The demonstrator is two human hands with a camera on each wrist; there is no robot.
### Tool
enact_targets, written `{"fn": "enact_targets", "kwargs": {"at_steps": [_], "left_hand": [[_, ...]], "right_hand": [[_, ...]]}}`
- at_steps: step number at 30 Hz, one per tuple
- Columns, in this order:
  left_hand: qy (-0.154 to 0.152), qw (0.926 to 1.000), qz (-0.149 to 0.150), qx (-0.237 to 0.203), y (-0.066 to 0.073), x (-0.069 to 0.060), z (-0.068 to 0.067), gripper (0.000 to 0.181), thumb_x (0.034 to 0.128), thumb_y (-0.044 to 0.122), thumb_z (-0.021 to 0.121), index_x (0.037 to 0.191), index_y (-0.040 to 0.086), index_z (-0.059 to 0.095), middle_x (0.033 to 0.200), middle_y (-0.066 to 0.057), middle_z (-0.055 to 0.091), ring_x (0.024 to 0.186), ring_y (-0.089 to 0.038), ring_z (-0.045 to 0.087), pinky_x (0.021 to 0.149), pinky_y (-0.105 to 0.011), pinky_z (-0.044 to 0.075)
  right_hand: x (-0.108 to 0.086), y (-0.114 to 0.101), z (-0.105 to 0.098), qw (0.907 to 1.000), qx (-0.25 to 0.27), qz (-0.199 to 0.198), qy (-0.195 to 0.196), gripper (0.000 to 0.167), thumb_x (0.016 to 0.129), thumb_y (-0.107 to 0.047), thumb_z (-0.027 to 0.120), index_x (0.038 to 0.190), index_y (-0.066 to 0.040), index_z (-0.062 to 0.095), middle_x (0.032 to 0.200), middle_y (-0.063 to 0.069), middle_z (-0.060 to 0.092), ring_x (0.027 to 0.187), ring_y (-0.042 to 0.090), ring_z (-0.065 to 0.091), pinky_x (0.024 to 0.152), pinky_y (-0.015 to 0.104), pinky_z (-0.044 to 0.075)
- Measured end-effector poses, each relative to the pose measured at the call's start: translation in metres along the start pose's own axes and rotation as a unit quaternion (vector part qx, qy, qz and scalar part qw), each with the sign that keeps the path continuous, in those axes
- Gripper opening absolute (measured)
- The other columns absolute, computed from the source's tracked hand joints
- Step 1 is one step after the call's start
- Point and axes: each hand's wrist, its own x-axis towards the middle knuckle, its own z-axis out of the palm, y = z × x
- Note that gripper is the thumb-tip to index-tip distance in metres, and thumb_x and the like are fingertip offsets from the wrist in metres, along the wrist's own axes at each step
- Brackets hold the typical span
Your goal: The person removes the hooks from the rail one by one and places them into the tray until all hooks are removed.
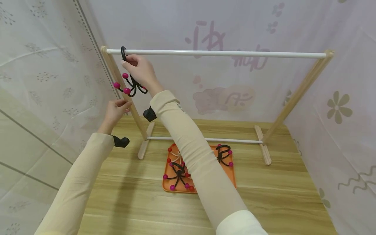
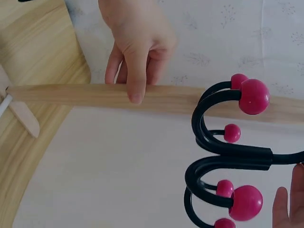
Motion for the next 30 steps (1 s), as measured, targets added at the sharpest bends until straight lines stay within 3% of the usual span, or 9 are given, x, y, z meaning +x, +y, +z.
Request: {"fn": "enact_targets", "kwargs": {"at_steps": [6, 14, 30], "left_hand": [[-0.002, 0.9999, -0.009, -0.009, -0.001, -0.001, 0.000, 0.038, 0.0872, 0.022, 0.056, 0.111, -0.008, 0.056, 0.109, -0.022, 0.056, 0.100, -0.027, 0.053, 0.077, -0.029, 0.045], [-0.007, 0.9999, -0.008, 0.001, -0.001, -0.001, 0.000, 0.040, 0.0871, 0.025, 0.056, 0.113, -0.006, 0.056, 0.109, -0.020, 0.056, 0.100, -0.026, 0.052, 0.078, -0.029, 0.044], [-0.004, 1.0000, -0.004, 0.005, -0.003, 0.002, 0.000, 0.041, 0.0870, 0.025, 0.055, 0.114, -0.006, 0.055, 0.110, -0.020, 0.056, 0.100, -0.026, 0.053, 0.077, -0.027, 0.045]], "right_hand": [[-0.001, 0.002, -0.007, 0.9974, -0.053, -0.012, 0.048, 0.022, 0.086, -0.021, 0.059, 0.103, -0.008, 0.062, 0.094, -0.002, 0.061, 0.087, 0.007, 0.053, 0.070, 0.017, 0.039], [-0.002, 0.006, -0.018, 0.9873, -0.112, -0.031, 0.109, 0.018, 0.085, -0.021, 0.059, 0.097, -0.010, 0.066, 0.083, -0.003, 0.062, 0.076, 0.007, 0.052, 0.065, 0.018, 0.037], [-0.010, -0.002, -0.033, 0.9769, -0.080, -0.069, 0.186, 0.018, 0.082, -0.022, 0.063, 0.093, -0.009, 0.069, 0.075, -0.002, 0.064, 0.069, 0.008, 0.053, 0.064, 0.017, 0.035]]}}
